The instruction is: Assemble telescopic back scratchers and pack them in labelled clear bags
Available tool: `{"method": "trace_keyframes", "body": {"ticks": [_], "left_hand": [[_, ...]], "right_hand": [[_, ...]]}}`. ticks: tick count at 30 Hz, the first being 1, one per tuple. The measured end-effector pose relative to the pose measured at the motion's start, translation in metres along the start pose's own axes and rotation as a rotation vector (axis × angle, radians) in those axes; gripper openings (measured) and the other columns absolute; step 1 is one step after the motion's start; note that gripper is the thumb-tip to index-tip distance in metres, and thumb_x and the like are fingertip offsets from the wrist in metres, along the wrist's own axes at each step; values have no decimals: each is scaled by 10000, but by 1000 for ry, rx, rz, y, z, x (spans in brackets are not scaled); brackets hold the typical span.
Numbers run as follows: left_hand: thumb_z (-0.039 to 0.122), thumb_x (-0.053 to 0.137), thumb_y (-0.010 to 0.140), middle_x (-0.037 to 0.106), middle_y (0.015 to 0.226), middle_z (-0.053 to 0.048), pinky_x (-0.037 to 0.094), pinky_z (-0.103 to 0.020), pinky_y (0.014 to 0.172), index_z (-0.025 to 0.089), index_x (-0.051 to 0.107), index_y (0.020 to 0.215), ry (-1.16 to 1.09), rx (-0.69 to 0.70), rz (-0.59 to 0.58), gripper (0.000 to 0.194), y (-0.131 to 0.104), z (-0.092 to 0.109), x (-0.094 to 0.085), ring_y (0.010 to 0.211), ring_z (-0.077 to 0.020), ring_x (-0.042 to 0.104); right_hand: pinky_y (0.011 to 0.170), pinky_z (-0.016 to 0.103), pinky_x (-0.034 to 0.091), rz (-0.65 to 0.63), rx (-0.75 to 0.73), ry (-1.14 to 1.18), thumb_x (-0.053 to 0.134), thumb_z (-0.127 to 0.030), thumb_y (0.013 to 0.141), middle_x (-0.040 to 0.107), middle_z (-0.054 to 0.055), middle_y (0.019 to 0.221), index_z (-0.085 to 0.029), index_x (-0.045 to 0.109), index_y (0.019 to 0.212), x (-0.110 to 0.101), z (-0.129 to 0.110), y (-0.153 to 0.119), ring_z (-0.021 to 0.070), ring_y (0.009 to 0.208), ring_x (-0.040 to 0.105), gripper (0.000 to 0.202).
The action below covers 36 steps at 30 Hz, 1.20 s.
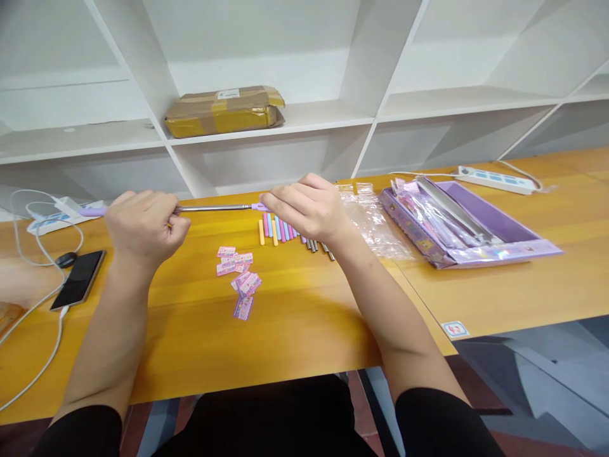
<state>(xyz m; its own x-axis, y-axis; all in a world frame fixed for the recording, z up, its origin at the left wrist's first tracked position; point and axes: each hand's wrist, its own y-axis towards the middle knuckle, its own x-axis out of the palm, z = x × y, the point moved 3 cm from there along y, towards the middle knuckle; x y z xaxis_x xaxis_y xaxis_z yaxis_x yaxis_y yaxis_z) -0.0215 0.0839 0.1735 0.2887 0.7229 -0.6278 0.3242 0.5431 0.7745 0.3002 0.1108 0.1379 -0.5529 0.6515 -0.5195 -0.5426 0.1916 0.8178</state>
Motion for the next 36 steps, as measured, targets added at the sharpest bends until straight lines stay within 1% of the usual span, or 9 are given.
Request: {"method": "trace_keyframes", "body": {"ticks": [4, 7, 10, 17, 24, 26, 28, 33, 36], "left_hand": [[159, 638, 612, 317, 587, -4, 171, -406, 662, 231, 323, 636, 20, 12, -2, 324, 1, -1, -1, 611, -186, 273], [155, 638, 608, 291, 584, 1, 159, -399, 664, 230, 320, 629, 9, 14, -5, 327, 2, -2, -2, 612, -180, 224], [153, 639, 614, 265, 587, 3, 152, -397, 673, 231, 323, 625, -5, -8, -7, 325, 3, -9, -3, 615, -184, 232], [148, 628, 590, 268, 573, 4, 162, -383, 666, 212, 365, 597, 27, -39, 15, 271, 6, -41, -9, 634, -158, 198], [165, 612, 557, 275, 559, 6, 157, -379, 678, 202, 393, 568, 95, -70, 99, 222, 3, -82, -13, 631, -146, 198], [183, 603, 557, 276, 562, 3, 157, -374, 679, 215, 375, 572, 131, -69, 122, 230, 1, -93, -14, 633, -161, 207], [196, 592, 564, 287, 566, 2, 159, -374, 682, 228, 366, 580, 157, -74, 142, 229, 0, -103, -16, 634, -173, 218], [204, 577, 561, 270, 557, 7, 155, -379, 688, 238, 337, 573, 191, -118, 117, 243, -1, -118, -16, 623, -174, 210], [207, 581, 557, 264, 544, 10, 153, -379, 692, 237, 337, 564, 185, -136, 87, 246, 1, -116, -15, 621, -170, 210]], "right_hand": [[731, 403, 410, -35, 27, -24, 543, -316, 1153, 808, 27, 1015, -346, 752, 1212, -3, 2, 1, 167, 784, 630, 220], [735, 397, 416, -20, 23, -13, 541, -330, 1162, 813, 21, 1018, -348, 758, 1195, -5, 4, 1, 160, 774, 627, 220], [735, 390, 429, 8, 44, -12, 528, -383, 1174, 805, 16, 982, -340, 770, 1178, -9, 10, -1, 154, 758, 623, 246], [685, 388, 430, 96, 153, -71, 486, -576, 1170, 781, 51, 868, -284, 803, 1085, -23, 38, -8, 163, 708, 633, 439], [753, 396, 457, 135, 208, -85, 407, -633, 1179, 752, 31, 857, -305, 803, 1079, -31, 61, -19, 178, 773, 678, 524], [784, 382, 449, 121, 252, -156, 380, -610, 1190, 742, 8, 877, -334, 804, 1089, -35, 71, -23, 170, 807, 680, 516], [791, 371, 421, 121, 265, -242, 350, -537, 1208, 737, -7, 883, -347, 798, 1083, -39, 80, -28, 152, 794, 655, 502], [711, 350, 304, 260, 92, -418, 404, -286, 1172, 733, -18, 838, -304, 764, 1023, -49, 94, -36, 113, 670, 520, 390], [741, 353, 320, 226, 148, -426, 370, -296, 1166, 703, -7, 821, -298, 770, 1024, -48, 102, -41, 117, 675, 492, 424]]}}
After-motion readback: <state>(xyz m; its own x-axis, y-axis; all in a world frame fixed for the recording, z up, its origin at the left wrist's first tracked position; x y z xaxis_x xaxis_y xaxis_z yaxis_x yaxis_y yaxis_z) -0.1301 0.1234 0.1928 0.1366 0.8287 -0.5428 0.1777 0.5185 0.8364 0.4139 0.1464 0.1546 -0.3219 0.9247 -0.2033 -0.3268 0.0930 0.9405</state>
